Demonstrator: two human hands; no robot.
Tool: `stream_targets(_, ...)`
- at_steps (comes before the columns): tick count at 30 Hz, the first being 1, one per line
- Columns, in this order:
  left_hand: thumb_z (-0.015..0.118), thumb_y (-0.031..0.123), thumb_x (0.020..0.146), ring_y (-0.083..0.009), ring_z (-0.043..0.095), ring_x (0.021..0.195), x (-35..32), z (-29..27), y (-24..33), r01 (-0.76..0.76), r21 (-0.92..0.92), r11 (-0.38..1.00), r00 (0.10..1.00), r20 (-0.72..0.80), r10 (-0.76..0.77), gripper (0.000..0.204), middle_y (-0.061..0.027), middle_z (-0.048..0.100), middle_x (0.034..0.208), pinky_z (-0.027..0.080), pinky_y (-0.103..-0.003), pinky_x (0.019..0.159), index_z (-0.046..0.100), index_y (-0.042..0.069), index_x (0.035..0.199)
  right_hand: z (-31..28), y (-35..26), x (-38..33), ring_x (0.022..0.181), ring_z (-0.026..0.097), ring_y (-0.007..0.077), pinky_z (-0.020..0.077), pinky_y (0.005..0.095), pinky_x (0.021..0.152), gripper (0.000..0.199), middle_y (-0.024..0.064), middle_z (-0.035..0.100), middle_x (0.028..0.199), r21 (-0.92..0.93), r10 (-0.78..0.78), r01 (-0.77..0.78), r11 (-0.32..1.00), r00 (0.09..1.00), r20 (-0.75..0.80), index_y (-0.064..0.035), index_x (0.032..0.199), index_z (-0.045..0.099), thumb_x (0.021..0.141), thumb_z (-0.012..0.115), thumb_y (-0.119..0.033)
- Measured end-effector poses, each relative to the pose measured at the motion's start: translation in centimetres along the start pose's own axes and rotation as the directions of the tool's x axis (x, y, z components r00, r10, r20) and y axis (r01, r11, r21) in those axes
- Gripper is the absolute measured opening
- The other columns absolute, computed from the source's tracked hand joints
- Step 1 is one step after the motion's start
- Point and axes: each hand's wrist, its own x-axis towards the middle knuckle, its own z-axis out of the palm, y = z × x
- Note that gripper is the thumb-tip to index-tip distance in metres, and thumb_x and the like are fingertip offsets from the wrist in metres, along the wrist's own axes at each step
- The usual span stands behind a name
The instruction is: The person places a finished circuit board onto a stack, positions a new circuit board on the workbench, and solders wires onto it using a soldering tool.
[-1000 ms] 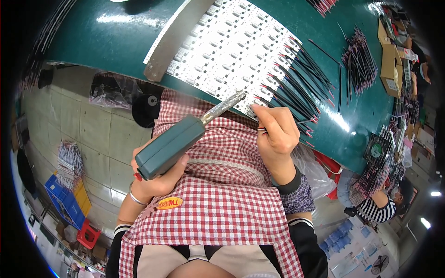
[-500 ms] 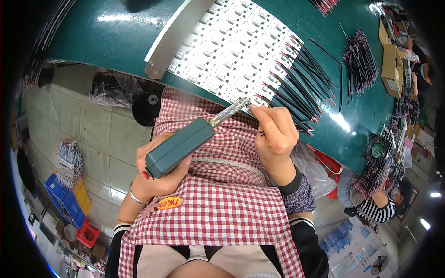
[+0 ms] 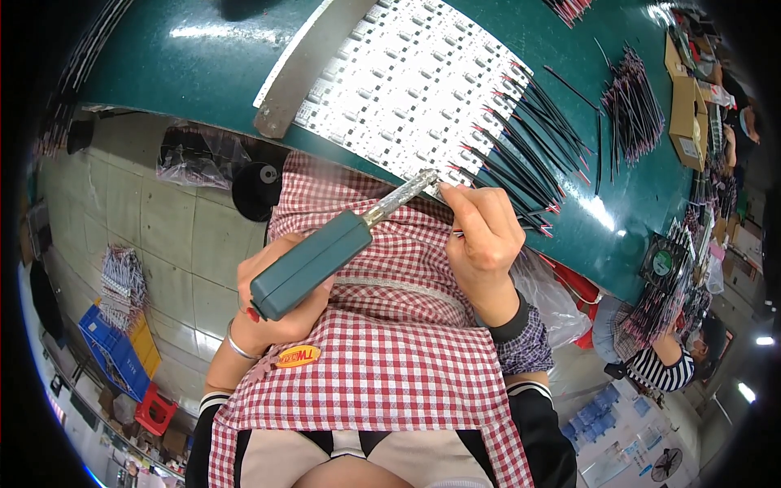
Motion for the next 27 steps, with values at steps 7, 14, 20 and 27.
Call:
stream_targets(7, 0.075, -0.005, 0.066, -0.0291, 0.07, 0.075, 0.2, -0.22, -0.16, -0.108, 0.075, 0.991, 0.994, 0.031, 0.106, 0.022, -0.016, 0.067, 0.088, 0.057, -0.034, 0.066, 0.069, -0.004, 0.088, 0.17, 0.36, -0.11, 0.074, 0.063, 0.0264, 0.0508, 0.0347, 0.063, 0.047, 0.0103, 0.066, 0.082, 0.012, -0.001, 0.001, 1.0, 1.0, -0.018, -0.0008, 0.097, 0.073, 0.056, 0.058, 0.018)
stream_targets(14, 0.074, -0.005, 0.066, -0.0295, 0.069, 0.073, 0.22, 0.04, -0.26, 0.004, -0.02, 1.0, 1.0, 0.028, -0.004, 0.021, -0.0157, 0.067, 0.087, 0.056, -0.034, 0.065, 0.068, -0.004, 0.087, 0.19, 0.49, -0.07, 0.075, 0.063, 0.0263, 0.0504, 0.0348, 0.063, 0.047, 0.0103, 0.066, 0.084, 0.001, -0.02, 0.02, 1.0, 1.0, -0.003, -0.0004, 0.098, 0.073, 0.057, 0.059, 0.017)
stream_targets(20, 0.074, -0.005, 0.066, -0.03, 0.068, 0.071, 0.01, -0.01, -0.32, -0.048, 0.039, 0.998, 0.999, 0.018, 0.047, 0.019, -0.0157, 0.066, 0.084, 0.056, -0.034, 0.063, 0.068, -0.004, 0.084, 0.19, 0.42, -0.03, 0.075, 0.063, 0.0265, 0.0503, 0.0349, 0.062, 0.048, 0.0103, 0.066, 0.084, 0.001, -0.023, 0.023, 1.0, 1.0, -0.004, -0.0004, 0.098, 0.073, 0.056, 0.058, 0.017)
stream_targets(27, 0.074, -0.003, 0.066, -0.0313, 0.068, 0.07, -0.27, -0.12, -0.54, -0.074, 0.063, 0.995, 0.997, 0.015, 0.074, 0.018, -0.0168, 0.066, 0.082, 0.056, -0.035, 0.063, 0.068, -0.004, 0.083, 0.19, 0.62, -0.06, 0.075, 0.063, 0.0267, 0.0506, 0.0349, 0.063, 0.047, 0.0108, 0.065, 0.083, 0.021, -0.008, 0.008, 1.0, 1.0, -0.006, 0.0001, 0.096, 0.073, 0.056, 0.057, 0.017)
